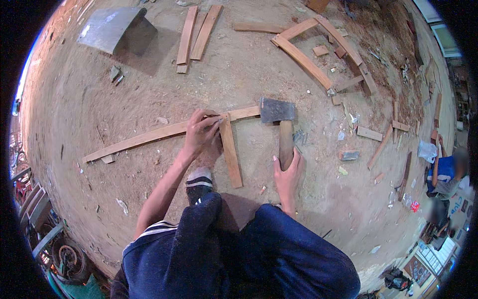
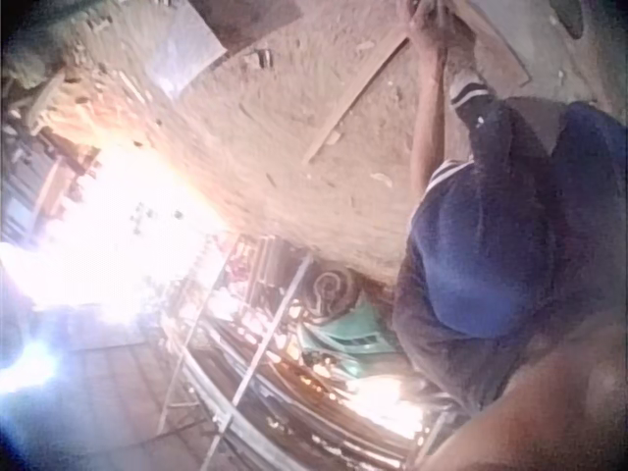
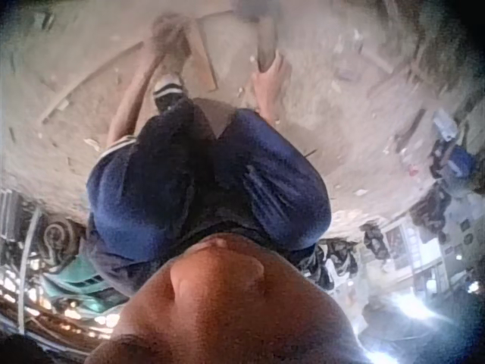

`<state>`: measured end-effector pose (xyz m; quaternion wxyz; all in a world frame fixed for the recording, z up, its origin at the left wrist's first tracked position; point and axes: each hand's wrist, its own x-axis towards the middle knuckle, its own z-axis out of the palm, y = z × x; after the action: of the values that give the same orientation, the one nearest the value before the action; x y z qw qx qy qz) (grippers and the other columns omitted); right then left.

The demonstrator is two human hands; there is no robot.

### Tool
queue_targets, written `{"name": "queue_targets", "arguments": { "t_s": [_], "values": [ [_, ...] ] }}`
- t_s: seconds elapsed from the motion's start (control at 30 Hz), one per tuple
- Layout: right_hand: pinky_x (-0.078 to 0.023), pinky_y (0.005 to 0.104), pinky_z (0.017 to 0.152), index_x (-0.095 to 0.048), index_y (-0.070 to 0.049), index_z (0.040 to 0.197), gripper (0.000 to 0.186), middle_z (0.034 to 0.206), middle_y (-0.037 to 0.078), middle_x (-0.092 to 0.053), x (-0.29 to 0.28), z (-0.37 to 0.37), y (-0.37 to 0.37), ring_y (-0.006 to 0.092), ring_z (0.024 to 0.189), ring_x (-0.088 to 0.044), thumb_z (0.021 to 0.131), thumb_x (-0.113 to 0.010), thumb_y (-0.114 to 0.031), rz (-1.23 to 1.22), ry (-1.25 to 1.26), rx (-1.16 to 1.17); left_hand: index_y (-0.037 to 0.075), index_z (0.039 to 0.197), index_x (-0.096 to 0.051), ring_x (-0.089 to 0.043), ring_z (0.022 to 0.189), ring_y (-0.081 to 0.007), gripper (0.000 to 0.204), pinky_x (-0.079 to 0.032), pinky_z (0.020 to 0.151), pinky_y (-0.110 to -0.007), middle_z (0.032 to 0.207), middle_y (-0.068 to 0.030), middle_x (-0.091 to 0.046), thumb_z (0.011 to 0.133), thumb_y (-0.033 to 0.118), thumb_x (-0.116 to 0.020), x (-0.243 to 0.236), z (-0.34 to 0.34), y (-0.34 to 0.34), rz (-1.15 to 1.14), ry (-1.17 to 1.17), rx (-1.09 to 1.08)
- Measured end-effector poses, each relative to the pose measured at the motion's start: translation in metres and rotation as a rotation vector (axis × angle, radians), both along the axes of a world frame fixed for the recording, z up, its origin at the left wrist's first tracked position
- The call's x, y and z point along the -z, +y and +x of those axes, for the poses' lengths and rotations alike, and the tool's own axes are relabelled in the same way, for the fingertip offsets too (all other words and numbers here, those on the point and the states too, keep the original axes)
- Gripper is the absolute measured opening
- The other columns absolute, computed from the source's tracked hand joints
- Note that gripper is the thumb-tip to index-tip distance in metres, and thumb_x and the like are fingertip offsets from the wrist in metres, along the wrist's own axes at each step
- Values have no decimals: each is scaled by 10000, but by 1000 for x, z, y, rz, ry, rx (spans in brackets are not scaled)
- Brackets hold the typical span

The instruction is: The person assembles a wooden frame on the ground by positioning wood strips and using an axe to hammer nails into the joints.

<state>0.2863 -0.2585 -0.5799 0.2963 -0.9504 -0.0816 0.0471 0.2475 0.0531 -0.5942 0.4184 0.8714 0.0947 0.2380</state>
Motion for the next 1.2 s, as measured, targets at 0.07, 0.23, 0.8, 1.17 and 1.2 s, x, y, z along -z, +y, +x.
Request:
{"name": "queue_targets", "arguments": {
  "t_s": [0.07,0.23,0.8,1.17,1.2],
  "values": [
    [-425,504,1003,-445,2,1396,703,1289,248,-508,3,4,-2,432,1190,-511,847,-787,-275,-19,-40,-23,35,920,-751,-635,863,-267,126,-519,752,-371,945,-87,-693,797,30,-776,0,2,1,26,-5,4],
    [-430,511,1014,-458,14,1371,664,1286,254,-510,0,4,2,437,1202,-510,866,-772,-280,-38,-16,-30,40,902,-754,-633,860,-267,114,-514,761,-373,937,-80,-691,790,33,-772,4,-2,3,28,6,-1],
    [-500,460,883,-515,60,1278,533,1118,245,-649,-36,31,1,376,1016,-645,918,-703,-285,-72,219,-20,45,866,-748,-640,850,-247,87,-512,770,-366,912,-62,-694,788,57,-783,22,-10,9,64,-97,-43],
    [-518,378,680,-453,-15,1312,571,873,94,-581,-150,15,-17,202,760,-611,826,-743,-91,944,810,82,42,857,-749,-642,837,-249,93,-513,760,-368,894,-61,-696,773,60,-784,15,0,3,-10,-91,4],
    [-515,364,660,-447,-28,1283,560,866,89,-582,-162,15,-10,207,755,-611,808,-742,-60,1015,791,-3,42,852,-749,-642,837,-248,91,-510,753,-366,884,-61,-693,769,56,-786,17,-3,6,-8,-83,-10]
  ]
}}
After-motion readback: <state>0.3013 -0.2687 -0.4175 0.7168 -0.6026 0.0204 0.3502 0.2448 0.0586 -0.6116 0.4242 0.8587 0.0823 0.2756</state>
